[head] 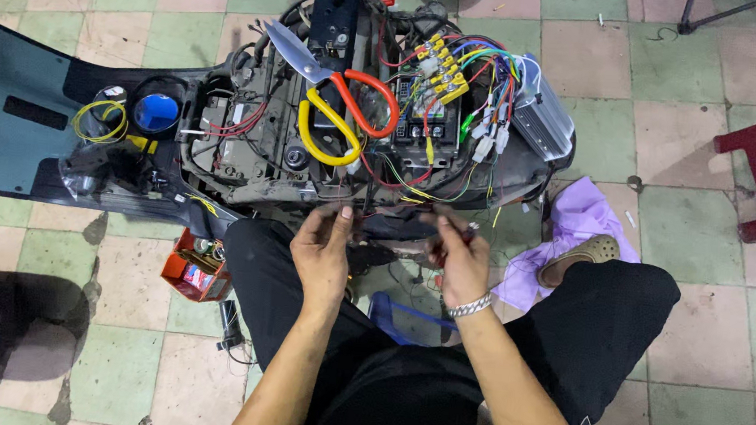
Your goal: The person works on the internal wiring and electrical components of a disassembled electric scooter using pliers and by hand.
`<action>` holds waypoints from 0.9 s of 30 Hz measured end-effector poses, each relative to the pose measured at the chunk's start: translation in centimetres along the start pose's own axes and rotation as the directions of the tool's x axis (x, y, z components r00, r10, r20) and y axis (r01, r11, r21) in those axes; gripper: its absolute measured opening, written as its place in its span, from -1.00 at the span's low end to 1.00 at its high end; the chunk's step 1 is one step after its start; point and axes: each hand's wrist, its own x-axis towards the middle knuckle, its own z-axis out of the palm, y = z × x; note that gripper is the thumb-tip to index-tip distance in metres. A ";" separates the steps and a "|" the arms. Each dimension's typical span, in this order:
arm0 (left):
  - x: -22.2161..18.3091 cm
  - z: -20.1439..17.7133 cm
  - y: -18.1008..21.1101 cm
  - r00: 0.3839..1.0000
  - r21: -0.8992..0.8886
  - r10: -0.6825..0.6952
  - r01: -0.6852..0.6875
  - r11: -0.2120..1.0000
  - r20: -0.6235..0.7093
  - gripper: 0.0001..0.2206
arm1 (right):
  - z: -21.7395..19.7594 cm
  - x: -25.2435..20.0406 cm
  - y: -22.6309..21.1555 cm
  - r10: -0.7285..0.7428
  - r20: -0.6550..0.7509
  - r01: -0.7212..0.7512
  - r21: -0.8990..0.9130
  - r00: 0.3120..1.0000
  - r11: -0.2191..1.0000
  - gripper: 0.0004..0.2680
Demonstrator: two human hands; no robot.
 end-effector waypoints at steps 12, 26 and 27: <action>-0.6 2.3 0.2 0.997 0.065 -0.071 0.070 0.995 0.018 -0.88 | -0.1 2.7 -0.9 0.140 0.057 -0.150 0.255 0.988 0.955 -0.88; 0.3 3.4 -0.4 0.995 0.079 0.088 -0.084 0.993 -0.041 -0.90 | -1.1 2.1 -2.5 0.176 0.231 -0.240 0.291 0.957 0.926 -0.91; 0.3 3.3 -0.3 0.995 0.080 0.089 -0.085 0.993 -0.045 -0.90 | -1.3 2.3 -2.5 0.169 0.265 -0.246 0.292 0.949 0.924 -0.90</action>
